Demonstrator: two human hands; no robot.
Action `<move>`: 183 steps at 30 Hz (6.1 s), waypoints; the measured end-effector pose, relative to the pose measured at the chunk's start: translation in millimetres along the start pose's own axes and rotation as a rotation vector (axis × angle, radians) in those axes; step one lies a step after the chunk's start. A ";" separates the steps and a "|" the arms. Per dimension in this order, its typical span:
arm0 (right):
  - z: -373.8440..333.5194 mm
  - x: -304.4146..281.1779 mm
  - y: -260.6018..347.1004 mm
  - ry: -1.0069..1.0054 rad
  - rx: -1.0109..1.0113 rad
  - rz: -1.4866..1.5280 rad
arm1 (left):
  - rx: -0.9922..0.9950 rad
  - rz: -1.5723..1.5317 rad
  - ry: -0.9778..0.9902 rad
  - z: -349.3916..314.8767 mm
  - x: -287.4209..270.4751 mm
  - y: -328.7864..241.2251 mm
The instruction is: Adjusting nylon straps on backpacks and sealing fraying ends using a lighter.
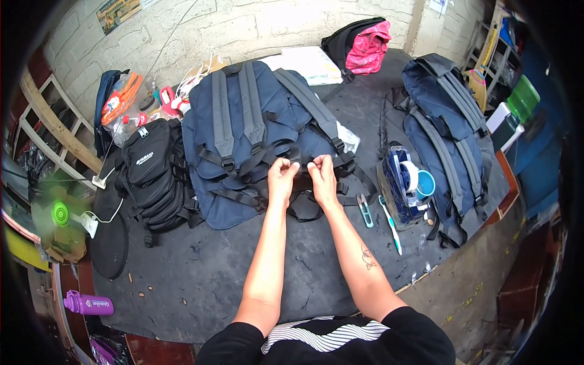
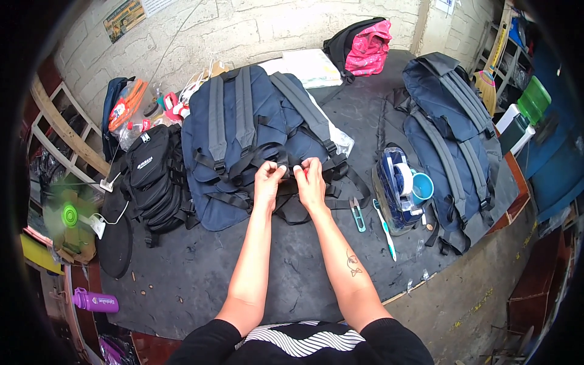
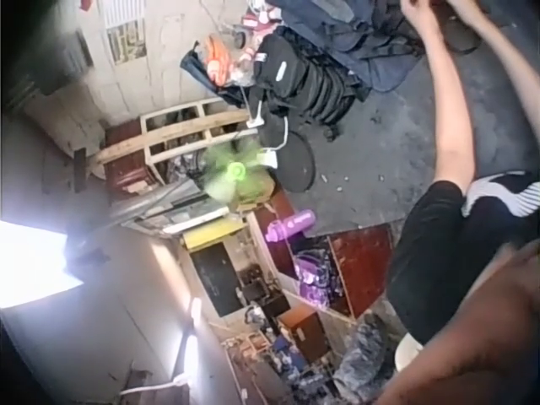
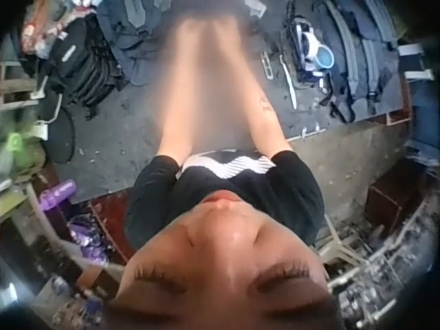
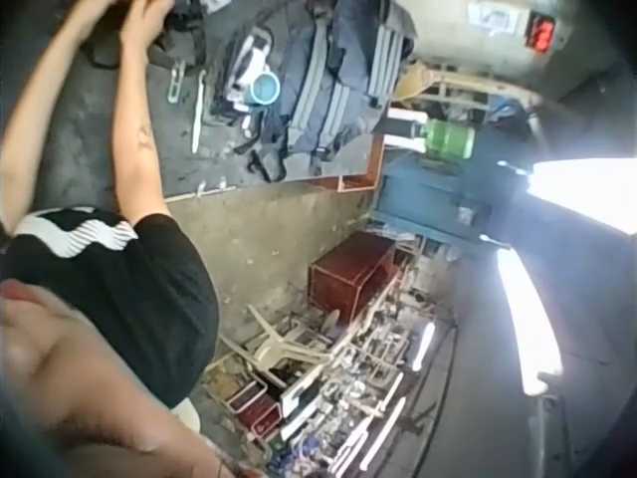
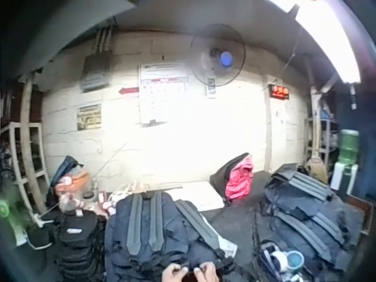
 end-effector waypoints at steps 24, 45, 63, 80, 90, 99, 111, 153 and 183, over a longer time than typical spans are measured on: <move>-0.9 -0.7 26.9 0.108 0.031 -0.282 | 0.295 0.271 0.025 -2.6 11.9 4.7; 0.2 -1.3 19.9 0.107 0.025 -0.276 | 0.285 0.352 0.008 -11.4 20.3 -10.6; 2.3 -3.9 31.3 0.198 -0.060 -0.268 | 0.299 0.373 0.031 -13.7 18.9 -13.0; -49.1 -100.1 0.7 0.044 -0.036 -0.797 | -0.234 0.484 1.024 -146.9 -51.0 -61.3; 1.0 37.2 71.3 0.102 -0.411 -0.579 | 0.149 0.843 -0.377 -17.6 -137.5 -70.5; 56.5 24.6 133.9 0.476 0.064 0.023 | -0.047 -0.441 0.017 19.3 -135.7 -127.3; -143.0 -71.3 80.1 0.623 0.456 0.546 | -0.227 -0.278 0.141 -173.6 -100.3 -113.9; -208.3 -96.0 123.3 0.953 0.476 0.526 | -0.500 -0.854 0.326 -325.9 -53.7 -114.1; -215.1 13.7 130.4 1.156 0.160 0.090 | 0.106 0.832 -0.918 -390.9 -267.4 -200.3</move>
Point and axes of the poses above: each hand's wrist, its own z-axis towards the middle knuckle, its own x-axis out of the palm, y = z × x, the point moved 3 cm from there along z, towards the middle knuckle, and after that the axes turned 6 degrees about x, right-handed, at the moved point
